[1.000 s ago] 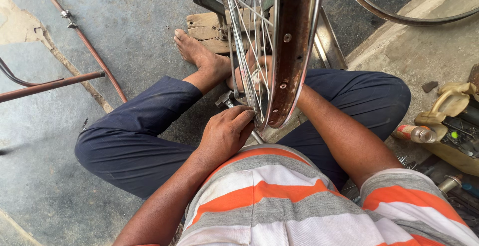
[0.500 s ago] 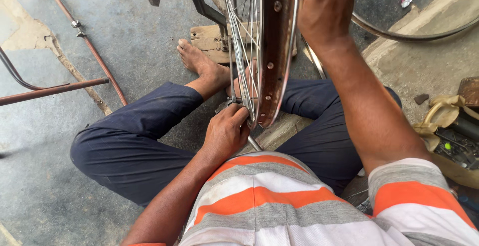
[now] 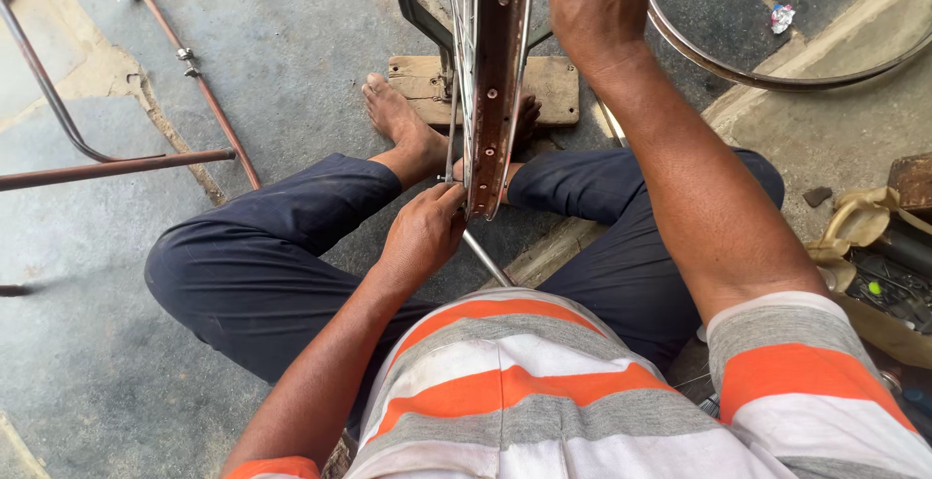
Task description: The person sits on the ground and works on a bicycle wheel, using a hammer and a metal block to tap the rim. They also use a spoke wrench to tighten the spokes and adjust the wheel's alignment.
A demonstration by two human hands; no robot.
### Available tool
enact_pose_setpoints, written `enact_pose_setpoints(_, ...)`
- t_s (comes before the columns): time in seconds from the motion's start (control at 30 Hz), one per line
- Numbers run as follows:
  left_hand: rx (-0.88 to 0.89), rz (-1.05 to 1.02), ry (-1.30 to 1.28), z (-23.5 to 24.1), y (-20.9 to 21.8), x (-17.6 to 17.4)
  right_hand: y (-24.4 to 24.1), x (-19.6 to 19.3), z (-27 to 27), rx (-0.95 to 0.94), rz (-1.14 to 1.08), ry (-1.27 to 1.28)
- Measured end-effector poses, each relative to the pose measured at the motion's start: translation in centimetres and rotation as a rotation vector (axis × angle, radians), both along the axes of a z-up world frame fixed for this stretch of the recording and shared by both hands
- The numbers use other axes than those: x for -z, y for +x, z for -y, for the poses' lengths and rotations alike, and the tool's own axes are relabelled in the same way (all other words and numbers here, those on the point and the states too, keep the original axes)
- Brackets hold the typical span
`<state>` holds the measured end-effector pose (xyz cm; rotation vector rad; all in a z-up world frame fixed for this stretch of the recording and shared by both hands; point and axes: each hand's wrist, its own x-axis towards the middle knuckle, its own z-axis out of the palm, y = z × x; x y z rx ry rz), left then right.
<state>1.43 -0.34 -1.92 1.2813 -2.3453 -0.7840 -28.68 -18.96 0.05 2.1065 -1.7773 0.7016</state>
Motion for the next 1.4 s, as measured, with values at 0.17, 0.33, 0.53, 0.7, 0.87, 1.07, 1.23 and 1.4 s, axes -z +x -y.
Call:
enact_pose_setpoints(0.17, -0.061, -0.014, 0.025, -1.3, 1.9, -0.2, 1.9, 2.7, 2.1, 0.119, 0.502, 0.454)
enact_pose_setpoints(0.33, -0.096, -0.127, 0.126, -4.0, 4.2, -1.5, 0.9, 5.7, 2.8, 0.074, 0.92, 0.532)
enact_pose_setpoints(0.53, -0.109, -0.193, 0.148, -4.5, 4.6, -4.8, -0.8, 6.1, 1.9, -0.364, 1.601, 0.519)
enact_pose_setpoints(0.7, -0.069, -0.231, 0.067, -2.9, 3.0, -8.1, 0.0, 7.3, 1.6, 0.048, 1.63, 0.533)
enact_pose_setpoints(0.87, 0.0, -0.432, -0.013, -0.2, 1.9, -9.7, -0.9, 8.6, 2.4, 0.197, 1.441, 0.609)
enact_pose_setpoints(1.07, 0.104, -0.517, -0.022, 0.7, 2.1, -7.8, -3.0, 10.0, 1.0, 0.209, 1.45, 0.642)
enact_pose_setpoints(1.23, 0.161, -0.332, -0.147, 2.3, 2.1, -1.6, -3.1, 10.7, 0.1, 0.228, 1.428, 0.672)
enact_pose_setpoints(1.4, 0.021, -0.024, 0.103, 2.9, 1.5, 3.1, -3.4, 9.9, 0.3, 0.204, 1.412, 0.686)
